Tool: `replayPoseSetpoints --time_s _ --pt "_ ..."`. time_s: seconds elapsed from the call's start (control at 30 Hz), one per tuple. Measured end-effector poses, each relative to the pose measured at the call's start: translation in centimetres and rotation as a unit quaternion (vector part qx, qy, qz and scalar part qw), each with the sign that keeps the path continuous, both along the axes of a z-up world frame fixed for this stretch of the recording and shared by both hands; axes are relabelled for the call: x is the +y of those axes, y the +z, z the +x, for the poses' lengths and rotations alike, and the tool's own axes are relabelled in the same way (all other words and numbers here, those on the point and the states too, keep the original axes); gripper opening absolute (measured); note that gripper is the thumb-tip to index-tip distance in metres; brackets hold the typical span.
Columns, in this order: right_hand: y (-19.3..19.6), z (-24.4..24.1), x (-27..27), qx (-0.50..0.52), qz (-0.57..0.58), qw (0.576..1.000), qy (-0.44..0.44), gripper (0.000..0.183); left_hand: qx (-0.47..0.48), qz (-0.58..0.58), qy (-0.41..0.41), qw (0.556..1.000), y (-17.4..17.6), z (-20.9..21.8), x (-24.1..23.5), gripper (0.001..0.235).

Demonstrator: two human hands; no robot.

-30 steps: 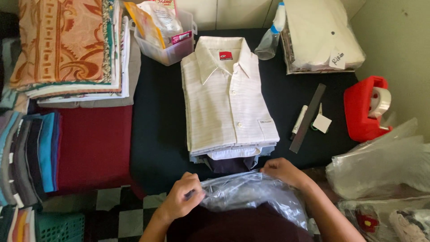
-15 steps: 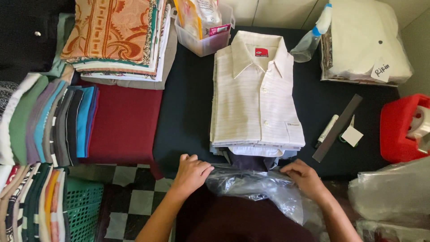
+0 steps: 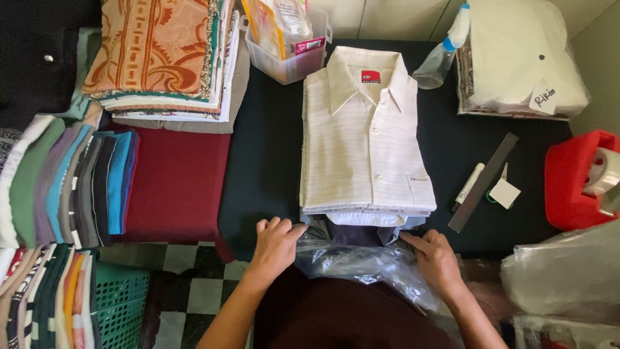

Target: Placing a folded white dress shirt into a plastic bag and sealing it.

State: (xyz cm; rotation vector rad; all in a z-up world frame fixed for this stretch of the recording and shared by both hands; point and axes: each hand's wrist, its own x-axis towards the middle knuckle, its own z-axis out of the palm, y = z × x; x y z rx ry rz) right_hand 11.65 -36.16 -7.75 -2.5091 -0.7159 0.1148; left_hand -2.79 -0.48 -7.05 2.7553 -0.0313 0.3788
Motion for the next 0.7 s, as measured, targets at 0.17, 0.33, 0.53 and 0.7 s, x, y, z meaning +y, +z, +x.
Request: replayPoseSetpoints --time_s 0.17,0.33,0.53,0.7 --pt "-2.7 -0.5 0.0 -0.108 -0.021 0.994 0.015 0.047 0.092 0.002 0.05 0.994 0.0 0.8 0.8 0.033" --pt "-1.0 -1.3 0.5 -0.114 -0.029 0.993 -0.005 0.042 0.063 0.001 0.029 0.998 -1.4 2.5 1.8 0.03" --pt "0.4 -0.7 -0.6 -0.095 -0.069 0.99 -0.079 0.048 0.18 -0.012 0.016 0.984 -0.4 3.1 0.7 0.023" --pt "0.2 -0.8 -0.4 -0.09 -0.064 0.989 -0.095 0.048 0.133 -0.023 0.017 0.991 -1.0 3.1 0.5 0.026"
